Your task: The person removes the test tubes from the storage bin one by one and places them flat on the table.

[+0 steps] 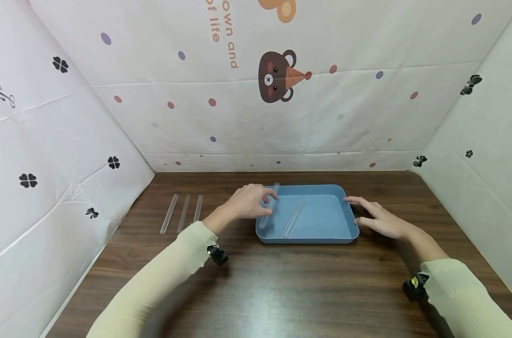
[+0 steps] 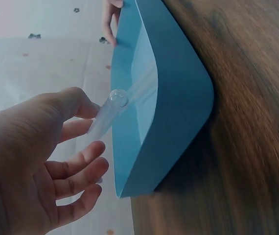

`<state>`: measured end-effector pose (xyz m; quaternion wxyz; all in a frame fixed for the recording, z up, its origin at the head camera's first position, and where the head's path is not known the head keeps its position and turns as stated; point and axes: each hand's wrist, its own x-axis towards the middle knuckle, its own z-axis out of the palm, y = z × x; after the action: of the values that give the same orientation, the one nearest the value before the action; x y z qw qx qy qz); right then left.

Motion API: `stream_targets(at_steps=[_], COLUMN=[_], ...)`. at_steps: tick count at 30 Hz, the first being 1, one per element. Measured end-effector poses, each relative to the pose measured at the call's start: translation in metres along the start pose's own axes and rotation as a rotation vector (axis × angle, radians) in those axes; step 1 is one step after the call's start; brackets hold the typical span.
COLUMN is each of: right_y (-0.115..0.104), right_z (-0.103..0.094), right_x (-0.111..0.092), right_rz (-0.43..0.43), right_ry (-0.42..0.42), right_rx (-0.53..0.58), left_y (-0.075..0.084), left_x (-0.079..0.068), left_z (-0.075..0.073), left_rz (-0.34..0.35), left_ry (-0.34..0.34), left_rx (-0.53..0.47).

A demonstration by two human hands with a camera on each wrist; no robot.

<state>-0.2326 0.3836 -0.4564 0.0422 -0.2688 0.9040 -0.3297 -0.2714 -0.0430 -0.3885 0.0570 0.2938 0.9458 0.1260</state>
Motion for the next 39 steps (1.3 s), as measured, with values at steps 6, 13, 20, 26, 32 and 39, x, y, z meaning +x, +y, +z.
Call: stream_targets(at_steps=[6, 13, 20, 26, 32, 39], right_y=[-0.001, -0.003, -0.004, -0.004, -0.004, -0.004], right_z=[0.0, 0.0, 0.0, 0.0, 0.0, -0.001], right_x=[0.001, 0.001, 0.0, -0.001, -0.001, -0.001], right_rz=[-0.041, -0.038, -0.038, -0.029, -0.029, -0.023], right_ry=[0.011, 0.006, 0.008, 0.006, 0.005, 0.002], right_rx=[0.021, 0.029, 0.028, 0.03, 0.032, 0.029], left_y=[-0.01, -0.021, -0.032, -0.041, -0.053, -0.064], left_x=[-0.009, -0.019, -0.028, -0.034, -0.038, -0.047], left_z=[-0.003, -0.005, -0.01, -0.015, -0.018, -0.02], left_rz=[-0.013, -0.009, -0.038, -0.071, -0.097, -0.099], left_ry=[0.028, 0.05, 0.071, 0.086, 0.095, 0.111], left_rx=[-0.022, -0.036, -0.075, -0.08, -0.076, -0.08])
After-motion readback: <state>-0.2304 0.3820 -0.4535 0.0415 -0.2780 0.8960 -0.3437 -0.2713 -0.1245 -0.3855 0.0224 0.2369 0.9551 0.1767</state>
